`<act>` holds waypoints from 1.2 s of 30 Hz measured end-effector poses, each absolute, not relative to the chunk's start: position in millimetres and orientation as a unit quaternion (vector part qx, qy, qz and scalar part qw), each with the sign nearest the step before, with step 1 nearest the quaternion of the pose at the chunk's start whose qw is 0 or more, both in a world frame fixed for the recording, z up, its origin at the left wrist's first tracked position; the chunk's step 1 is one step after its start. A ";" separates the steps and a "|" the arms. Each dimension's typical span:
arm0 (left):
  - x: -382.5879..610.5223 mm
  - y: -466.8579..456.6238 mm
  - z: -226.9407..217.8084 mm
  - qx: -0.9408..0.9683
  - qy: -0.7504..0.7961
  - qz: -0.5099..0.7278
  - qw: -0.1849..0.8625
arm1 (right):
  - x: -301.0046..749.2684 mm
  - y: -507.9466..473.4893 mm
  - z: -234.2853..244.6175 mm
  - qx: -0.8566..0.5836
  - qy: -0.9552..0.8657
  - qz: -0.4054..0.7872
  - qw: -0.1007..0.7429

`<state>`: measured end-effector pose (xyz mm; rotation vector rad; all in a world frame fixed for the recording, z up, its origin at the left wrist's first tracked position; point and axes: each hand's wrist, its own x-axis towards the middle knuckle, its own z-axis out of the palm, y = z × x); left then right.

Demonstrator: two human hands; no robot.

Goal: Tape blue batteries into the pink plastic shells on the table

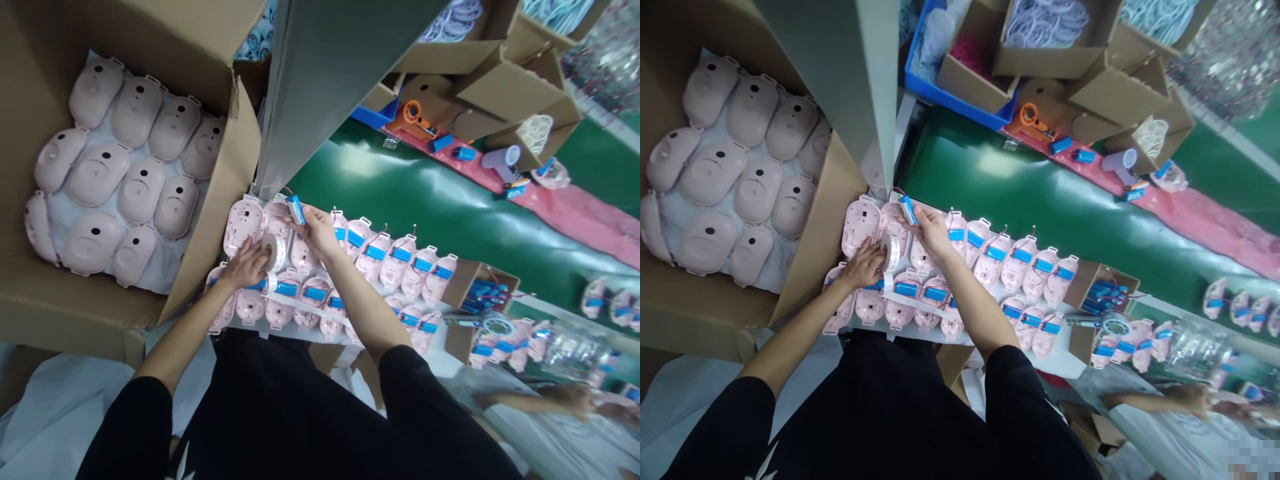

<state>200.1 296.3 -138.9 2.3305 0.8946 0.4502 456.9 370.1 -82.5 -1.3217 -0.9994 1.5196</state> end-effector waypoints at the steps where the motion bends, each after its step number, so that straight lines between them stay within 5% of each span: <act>1: 200.2 296.0 -138.7 0.876 0.338 0.168 0.300 | 455.3 370.6 -81.8 -0.541 -0.439 0.589 0.410; 9: 199.7 292.7 -137.4 0.876 0.330 0.185 0.298 | 448.7 371.4 -94.2 -0.529 -0.787 0.283 0.141; 27: 197.4 292.3 -140.0 0.878 0.329 0.170 0.303 | 437.2 384.9 -99.0 -0.458 -0.862 0.219 -0.010; 36: 197.3 292.4 -137.0 0.875 0.325 0.175 0.313 | 419.9 388.7 -102.1 -0.614 -0.760 0.214 0.004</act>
